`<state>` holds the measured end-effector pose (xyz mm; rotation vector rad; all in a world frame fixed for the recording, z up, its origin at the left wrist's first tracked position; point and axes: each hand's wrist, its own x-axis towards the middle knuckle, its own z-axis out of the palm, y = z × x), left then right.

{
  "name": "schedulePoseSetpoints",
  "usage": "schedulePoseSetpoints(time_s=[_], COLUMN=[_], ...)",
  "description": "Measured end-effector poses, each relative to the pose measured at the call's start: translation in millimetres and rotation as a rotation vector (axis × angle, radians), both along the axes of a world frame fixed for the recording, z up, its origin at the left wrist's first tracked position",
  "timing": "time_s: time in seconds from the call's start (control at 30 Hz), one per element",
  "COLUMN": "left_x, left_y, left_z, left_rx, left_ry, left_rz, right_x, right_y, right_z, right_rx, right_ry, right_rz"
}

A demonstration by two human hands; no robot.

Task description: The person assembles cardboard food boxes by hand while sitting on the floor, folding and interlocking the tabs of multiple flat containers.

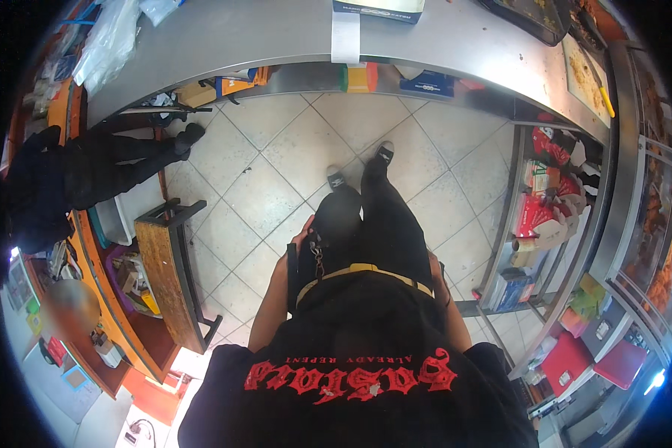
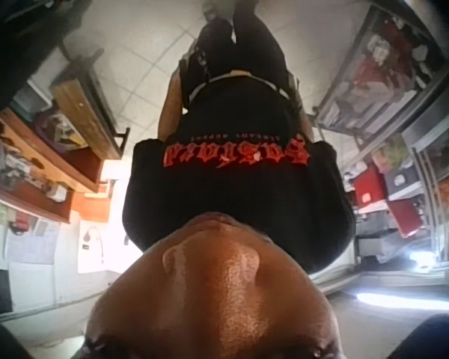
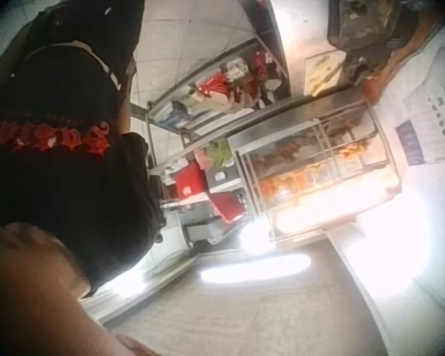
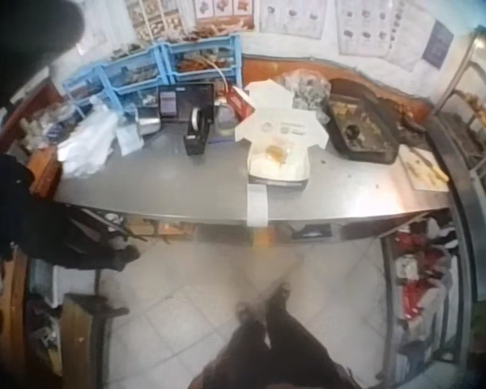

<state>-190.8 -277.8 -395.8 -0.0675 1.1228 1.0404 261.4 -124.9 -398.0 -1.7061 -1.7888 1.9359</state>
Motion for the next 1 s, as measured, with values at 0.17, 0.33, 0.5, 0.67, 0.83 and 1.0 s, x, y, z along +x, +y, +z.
schedulePoseSetpoints(time_s=[0.17, 0.33, 0.5, 0.67, 0.83, 1.0], left_x=[28.7, 65.0, 123.8, 181.2, 241.9, 279.3], left_y=[10.6, 0.7, 18.6, 47.5, 74.0, 124.8], left_z=[-8.8, -13.9, -28.2, -52.9, -92.6, -103.7], left_rx=[-0.028, -0.106, -0.228, -0.376, -0.497, -0.223], left_ry=[-0.017, -0.012, -0.094, -0.167, -0.251, 0.305], left_rz=[0.014, 0.168, 0.327, 0.591, 1.016, 0.733], right_x=[44.9, 89.4, 129.1, 108.4, 60.9, -3.4], right_y=[10.4, 33.3, 133.3, 252.6, 386.5, 462.7], right_z=[-15.0, -27.5, 19.3, 51.7, 25.0, -48.3], right_rx=[-0.24, -0.159, -0.359, -0.249, -0.155, 0.098], right_ry=[0.252, 0.195, -0.044, -0.205, -0.327, -0.234], right_rz=[-0.138, -0.19, -0.189, 0.032, 0.211, 0.691])
